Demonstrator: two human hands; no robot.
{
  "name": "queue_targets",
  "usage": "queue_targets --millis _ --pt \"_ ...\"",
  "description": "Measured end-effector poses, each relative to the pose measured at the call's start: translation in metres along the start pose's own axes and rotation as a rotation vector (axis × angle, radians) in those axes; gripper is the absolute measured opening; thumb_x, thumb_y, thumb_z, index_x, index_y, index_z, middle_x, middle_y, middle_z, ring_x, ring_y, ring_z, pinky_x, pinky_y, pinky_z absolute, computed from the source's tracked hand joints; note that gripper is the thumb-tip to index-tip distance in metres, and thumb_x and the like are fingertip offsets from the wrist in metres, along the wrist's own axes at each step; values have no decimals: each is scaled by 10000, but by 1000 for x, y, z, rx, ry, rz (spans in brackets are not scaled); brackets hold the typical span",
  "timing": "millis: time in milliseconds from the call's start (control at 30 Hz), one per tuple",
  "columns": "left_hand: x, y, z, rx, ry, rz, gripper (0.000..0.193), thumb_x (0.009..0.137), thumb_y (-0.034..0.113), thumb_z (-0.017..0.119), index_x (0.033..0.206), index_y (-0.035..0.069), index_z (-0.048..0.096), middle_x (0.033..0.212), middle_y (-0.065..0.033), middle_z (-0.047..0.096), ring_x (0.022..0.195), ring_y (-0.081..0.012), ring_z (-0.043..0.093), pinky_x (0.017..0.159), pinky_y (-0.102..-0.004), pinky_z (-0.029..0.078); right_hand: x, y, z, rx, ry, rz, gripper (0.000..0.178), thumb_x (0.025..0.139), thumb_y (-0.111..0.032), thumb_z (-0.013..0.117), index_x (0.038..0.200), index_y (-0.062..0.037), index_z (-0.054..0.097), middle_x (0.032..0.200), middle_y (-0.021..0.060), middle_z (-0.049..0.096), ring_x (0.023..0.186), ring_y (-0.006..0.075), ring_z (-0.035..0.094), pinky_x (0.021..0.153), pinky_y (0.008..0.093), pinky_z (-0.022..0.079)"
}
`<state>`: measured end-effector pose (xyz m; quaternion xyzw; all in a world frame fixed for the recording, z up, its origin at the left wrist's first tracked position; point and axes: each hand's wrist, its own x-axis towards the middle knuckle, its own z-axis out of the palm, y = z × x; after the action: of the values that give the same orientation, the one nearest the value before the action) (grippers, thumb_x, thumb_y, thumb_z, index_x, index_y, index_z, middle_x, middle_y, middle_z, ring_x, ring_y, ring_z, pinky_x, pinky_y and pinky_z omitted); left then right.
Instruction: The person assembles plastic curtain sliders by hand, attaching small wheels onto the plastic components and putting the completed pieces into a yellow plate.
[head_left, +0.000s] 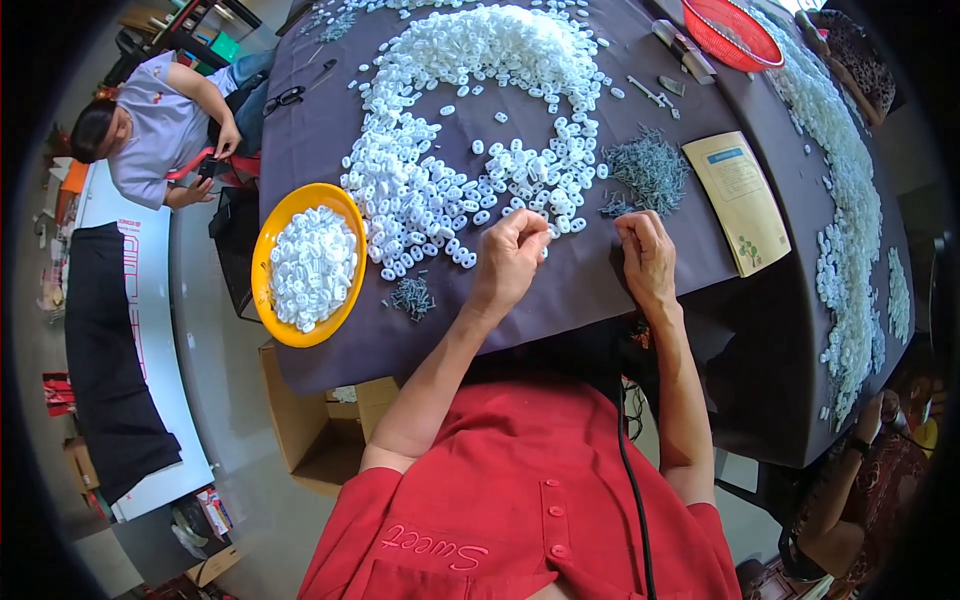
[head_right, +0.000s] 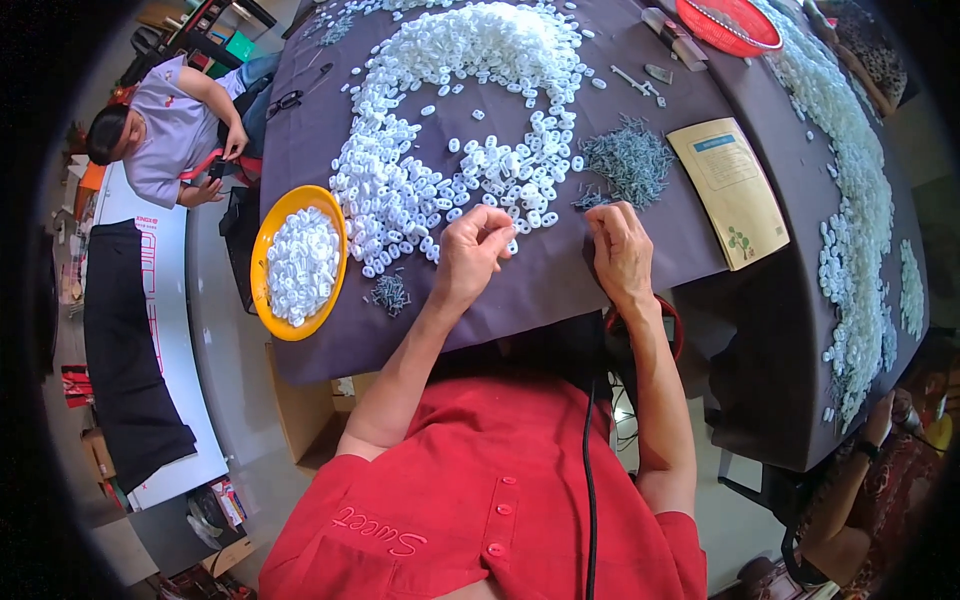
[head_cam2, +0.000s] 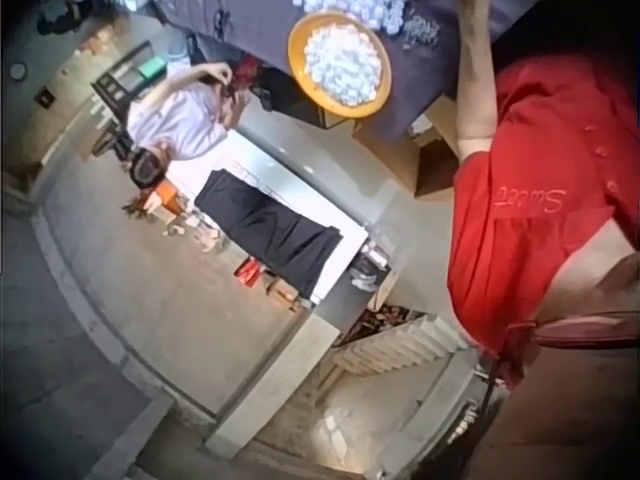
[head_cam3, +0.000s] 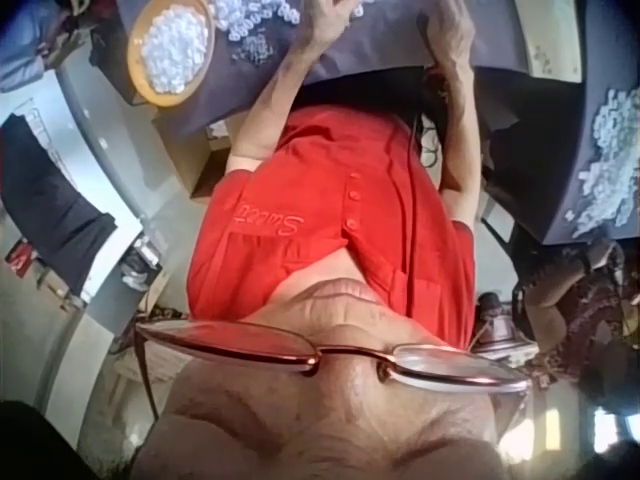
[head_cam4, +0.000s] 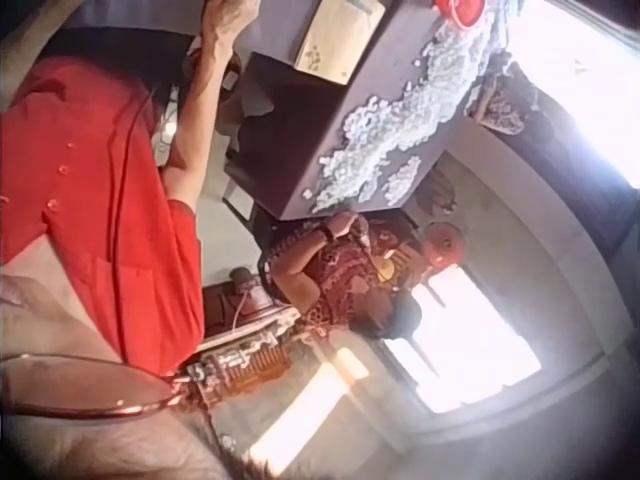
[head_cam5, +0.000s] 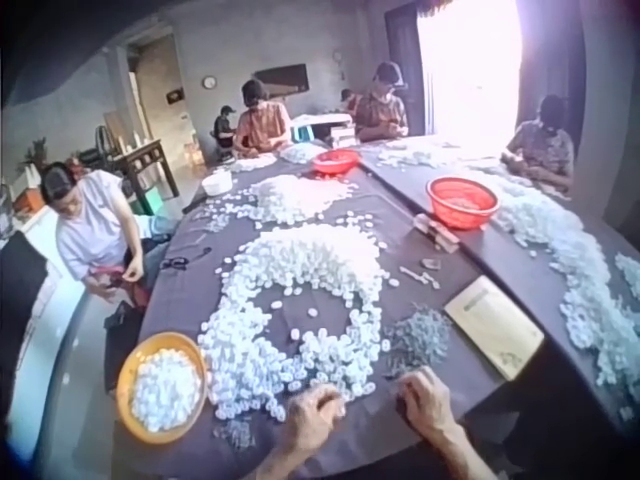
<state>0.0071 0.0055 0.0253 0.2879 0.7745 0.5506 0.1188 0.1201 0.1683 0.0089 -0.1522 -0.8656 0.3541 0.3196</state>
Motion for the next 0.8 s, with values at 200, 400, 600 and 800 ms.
queue_targets --millis 200,400,600,800 --pt "-17 -18 10 -648 -156 -382 78 847 115 585 861 38 585 704 -19 593 499 -54 532 387 -168 411 -2 -18 8 85 -18 -71 81 773 43 521 831 -11 542 760 119 542 669 269 556 590 320 443" --pt "-22 -16 19 -742 -104 -407 102 866 143 565 862 41 566 665 -10 570 469 -67 503 396 -189 391 -12 -43 22 526 -212 241 56 860 -27 508 811 -35 532 686 -27 496 605 34 424 525 191 357" --pt "-27 -20 18 -832 -117 -423 105 863 147 573 864 43 552 659 -16 563 472 -78 497 409 -191 394 -21 -38 37 792 -235 420 34 867 -39 514 836 -35 526 663 -29 508 575 29 446 503 183 371" --pt "-24 -15 25 -864 -134 -394 109 859 147 583 862 42 553 686 -21 580 494 -78 512 426 -189 408 -19 -35 35 861 -199 401 27 869 -33 510 846 -34 526 668 -30 517 578 31 451 518 180 378"
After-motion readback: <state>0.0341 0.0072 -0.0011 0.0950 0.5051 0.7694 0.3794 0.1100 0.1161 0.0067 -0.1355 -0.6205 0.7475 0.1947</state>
